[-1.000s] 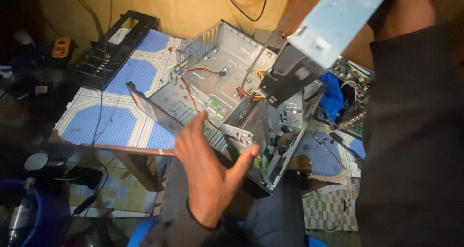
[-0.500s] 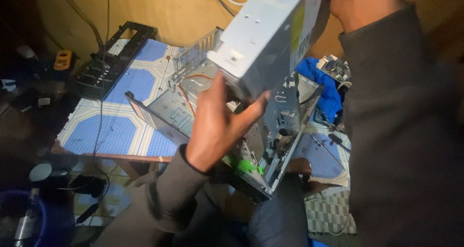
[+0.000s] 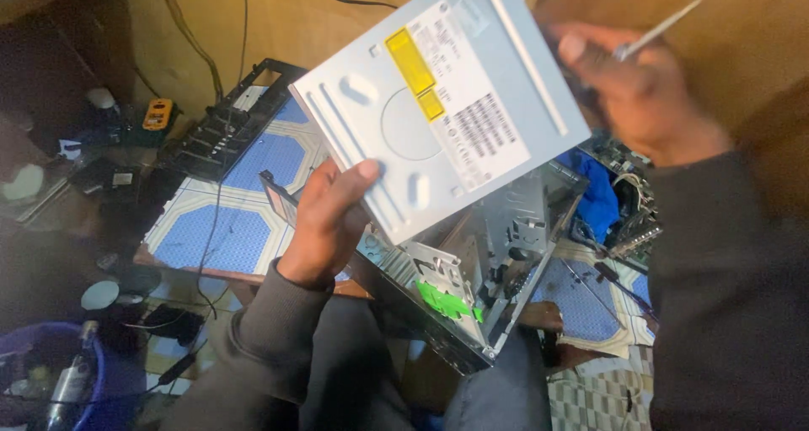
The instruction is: The recorder is disassembling a desktop computer, removing the optical drive and disconnecting various internal cables.
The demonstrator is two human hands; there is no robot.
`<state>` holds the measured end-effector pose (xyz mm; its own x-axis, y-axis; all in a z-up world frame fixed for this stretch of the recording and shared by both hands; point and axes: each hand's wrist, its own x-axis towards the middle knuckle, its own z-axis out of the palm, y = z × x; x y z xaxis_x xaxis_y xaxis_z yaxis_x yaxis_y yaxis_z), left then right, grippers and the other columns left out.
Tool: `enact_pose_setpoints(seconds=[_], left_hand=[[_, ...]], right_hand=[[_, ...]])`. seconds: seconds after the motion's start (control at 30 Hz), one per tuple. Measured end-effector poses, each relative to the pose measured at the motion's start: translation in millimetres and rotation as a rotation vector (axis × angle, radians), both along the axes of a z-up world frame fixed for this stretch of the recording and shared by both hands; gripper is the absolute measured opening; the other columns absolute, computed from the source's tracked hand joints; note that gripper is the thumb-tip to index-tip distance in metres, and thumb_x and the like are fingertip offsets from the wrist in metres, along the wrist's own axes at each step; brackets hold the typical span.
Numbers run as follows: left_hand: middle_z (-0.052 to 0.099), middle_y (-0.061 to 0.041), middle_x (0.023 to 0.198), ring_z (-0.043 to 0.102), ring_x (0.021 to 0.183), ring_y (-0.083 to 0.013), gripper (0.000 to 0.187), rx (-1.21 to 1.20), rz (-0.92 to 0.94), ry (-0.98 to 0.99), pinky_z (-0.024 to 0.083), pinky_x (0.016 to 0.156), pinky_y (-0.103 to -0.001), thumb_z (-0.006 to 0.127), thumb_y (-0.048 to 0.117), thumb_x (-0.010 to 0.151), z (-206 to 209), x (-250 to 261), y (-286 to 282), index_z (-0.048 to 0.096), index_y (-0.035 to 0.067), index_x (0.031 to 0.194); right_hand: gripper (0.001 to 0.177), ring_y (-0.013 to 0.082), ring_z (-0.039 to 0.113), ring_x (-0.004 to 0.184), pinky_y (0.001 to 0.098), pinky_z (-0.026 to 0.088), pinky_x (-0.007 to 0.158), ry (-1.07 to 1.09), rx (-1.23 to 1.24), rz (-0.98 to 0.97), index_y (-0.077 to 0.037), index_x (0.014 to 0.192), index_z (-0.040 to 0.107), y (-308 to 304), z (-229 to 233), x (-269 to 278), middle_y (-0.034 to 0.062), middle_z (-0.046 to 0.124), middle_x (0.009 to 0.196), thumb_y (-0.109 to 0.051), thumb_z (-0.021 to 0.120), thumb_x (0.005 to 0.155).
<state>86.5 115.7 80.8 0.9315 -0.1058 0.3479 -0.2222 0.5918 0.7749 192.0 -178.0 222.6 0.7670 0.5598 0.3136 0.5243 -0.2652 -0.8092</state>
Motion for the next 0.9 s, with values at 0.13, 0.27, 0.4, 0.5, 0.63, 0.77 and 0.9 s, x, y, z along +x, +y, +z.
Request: enact_pose_setpoints(seconds=[0.13, 0.27, 0.4, 0.5, 0.63, 0.77, 0.9], left_hand=[[0.059, -0.025, 0.138, 0.064, 0.124, -0.0328, 0.066, -0.149, -0.022, 0.061, 0.052, 0.108, -0.042, 0.055, 0.027, 0.097, -11, 2, 5, 0.041, -0.01, 0.149], [0.055, -0.018, 0.145, 0.06, 0.127, -0.0322, 0.07, -0.266, 0.004, 0.216, 0.05, 0.104, -0.044, 0.049, 0.034, 0.096, -15, 1, 10, 0.034, 0.001, 0.155], [0.056, -0.021, 0.147, 0.061, 0.129, -0.0312, 0.067, -0.358, -0.003, 0.239, 0.049, 0.11, -0.043, 0.047, 0.032, 0.101, -40, 12, 22, 0.034, -0.002, 0.157], [0.056, -0.021, 0.146, 0.062, 0.128, -0.0294, 0.062, -0.428, -0.134, 0.282, 0.05, 0.109, -0.043, 0.041, 0.035, 0.106, -47, 13, 29, 0.035, -0.001, 0.156], [0.061, -0.021, 0.138, 0.065, 0.121, -0.0283, 0.062, -0.369, -0.225, 0.381, 0.053, 0.104, -0.044, 0.039, 0.042, 0.107, -60, 14, 33, 0.041, -0.001, 0.152], [0.065, -0.02, 0.134, 0.067, 0.117, -0.0285, 0.062, -0.407, -0.29, 0.371, 0.054, 0.101, -0.042, 0.04, 0.044, 0.107, -70, 14, 33, 0.047, -0.001, 0.149], [0.066, -0.021, 0.132, 0.068, 0.114, -0.0289, 0.061, -0.406, -0.292, 0.342, 0.055, 0.099, -0.042, 0.04, 0.043, 0.11, -82, 15, 33, 0.049, -0.003, 0.148]], right_hand=[[0.048, 0.0199, 0.067, 0.122, 0.0325, 0.054, 0.103, -0.17, -0.11, 0.014, -0.004, 0.146, 0.058, 5, -19, -8, 0.0157, 0.069, 0.135, -0.033, 0.052, 0.108], [0.039, 0.0208, 0.067, 0.124, 0.0319, 0.055, 0.108, -0.319, -0.085, 0.108, -0.001, 0.145, 0.058, 22, -32, -21, 0.0165, 0.068, 0.139, -0.016, 0.056, 0.109], [0.036, 0.018, 0.07, 0.115, 0.0309, 0.06, 0.101, -0.304, -0.046, 0.147, -0.002, 0.139, 0.062, 41, -33, -48, 0.014, 0.07, 0.128, -0.013, 0.061, 0.105], [0.032, 0.0162, 0.071, 0.101, 0.0305, 0.061, 0.091, -0.411, -0.078, 0.096, -0.001, 0.131, 0.067, 58, -27, -75, 0.013, 0.074, 0.114, -0.014, 0.065, 0.103], [0.024, 0.0124, 0.075, 0.092, 0.0266, 0.061, 0.082, -0.387, -0.052, 0.095, -0.001, 0.121, 0.071, 75, -29, -103, 0.0112, 0.077, 0.107, -0.012, 0.066, 0.1], [0.024, 0.0129, 0.078, 0.091, 0.0261, 0.061, 0.079, -0.282, -0.044, 0.109, 0.0, 0.119, 0.071, 94, -19, -128, 0.0093, 0.077, 0.101, -0.006, 0.068, 0.096], [0.025, 0.0141, 0.077, 0.091, 0.0258, 0.062, 0.08, -0.246, -0.035, 0.117, 0.001, 0.119, 0.071, 101, -25, -131, 0.0093, 0.076, 0.1, -0.004, 0.069, 0.095]])
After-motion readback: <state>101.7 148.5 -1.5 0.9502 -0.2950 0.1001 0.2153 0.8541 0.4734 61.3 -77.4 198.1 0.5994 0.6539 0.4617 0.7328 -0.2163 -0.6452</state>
